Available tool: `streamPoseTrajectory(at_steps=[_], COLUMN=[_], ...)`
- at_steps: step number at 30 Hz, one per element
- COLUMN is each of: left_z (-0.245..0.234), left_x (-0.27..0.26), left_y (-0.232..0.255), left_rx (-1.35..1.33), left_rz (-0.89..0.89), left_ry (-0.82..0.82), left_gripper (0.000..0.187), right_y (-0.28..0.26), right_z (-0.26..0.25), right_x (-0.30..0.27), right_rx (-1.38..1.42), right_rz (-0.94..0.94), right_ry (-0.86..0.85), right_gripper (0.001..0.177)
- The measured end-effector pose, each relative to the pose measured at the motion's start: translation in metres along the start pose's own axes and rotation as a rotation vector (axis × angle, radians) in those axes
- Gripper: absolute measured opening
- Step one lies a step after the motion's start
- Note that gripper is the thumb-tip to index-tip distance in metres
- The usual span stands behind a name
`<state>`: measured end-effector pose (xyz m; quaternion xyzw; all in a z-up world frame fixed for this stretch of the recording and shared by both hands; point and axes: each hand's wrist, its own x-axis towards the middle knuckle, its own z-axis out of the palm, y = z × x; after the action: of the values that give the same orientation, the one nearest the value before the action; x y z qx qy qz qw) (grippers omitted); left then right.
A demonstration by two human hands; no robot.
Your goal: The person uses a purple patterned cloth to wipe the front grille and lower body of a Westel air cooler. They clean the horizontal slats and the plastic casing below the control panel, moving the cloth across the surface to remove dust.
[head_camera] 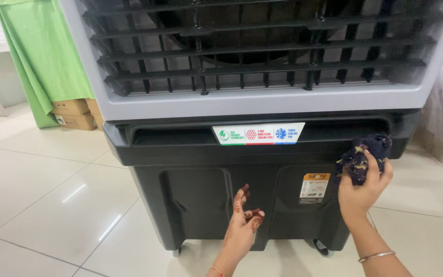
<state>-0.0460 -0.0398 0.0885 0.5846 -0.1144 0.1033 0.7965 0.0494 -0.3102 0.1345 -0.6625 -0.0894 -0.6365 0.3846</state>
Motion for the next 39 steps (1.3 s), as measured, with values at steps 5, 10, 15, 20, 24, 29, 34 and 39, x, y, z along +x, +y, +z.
streamPoseTrajectory(at_steps=[5,10,15,20,24,29,34,39], left_z=[0.014,0.029,0.018,-0.034,-0.074,-0.092,-0.087,-0.083], left_x=[0.005,0.003,-0.001,0.050,0.082,0.080,0.073,0.035], left_y=[-0.004,0.007,0.023,0.076,0.118,0.127,0.122,0.121], left_rx=[0.203,0.362,0.852,1.215,1.375,1.458,1.180,0.886], left_rz=[0.086,0.163,0.641,0.800,0.747,0.708,0.702,0.915], left_ry=[-0.005,0.058,0.202,0.588,0.669,0.647,0.594,0.583], left_gripper=[0.077,0.068,0.067,0.058,0.049,0.037,0.034,0.046], right_y=[-0.053,-0.068,-0.015,-0.006,-0.051,-0.125,-0.196,-0.261], right_z=[0.042,0.051,0.011,0.005,0.054,0.099,0.117,0.146], right_x=[-0.043,-0.042,0.018,0.038,-0.006,-0.044,-0.036,-0.027], right_rx=[0.009,-0.359,-0.396,-0.070,-0.115,0.005,-0.112,0.414], right_rz=[-0.060,-0.367,-0.353,0.012,-0.044,-0.198,-0.379,-0.138], right_ry=[-0.244,-0.367,-0.244,-0.013,-0.095,-0.283,-0.437,-0.941], right_gripper=[0.075,0.063,0.061,0.063,0.071,0.081,0.076,0.065])
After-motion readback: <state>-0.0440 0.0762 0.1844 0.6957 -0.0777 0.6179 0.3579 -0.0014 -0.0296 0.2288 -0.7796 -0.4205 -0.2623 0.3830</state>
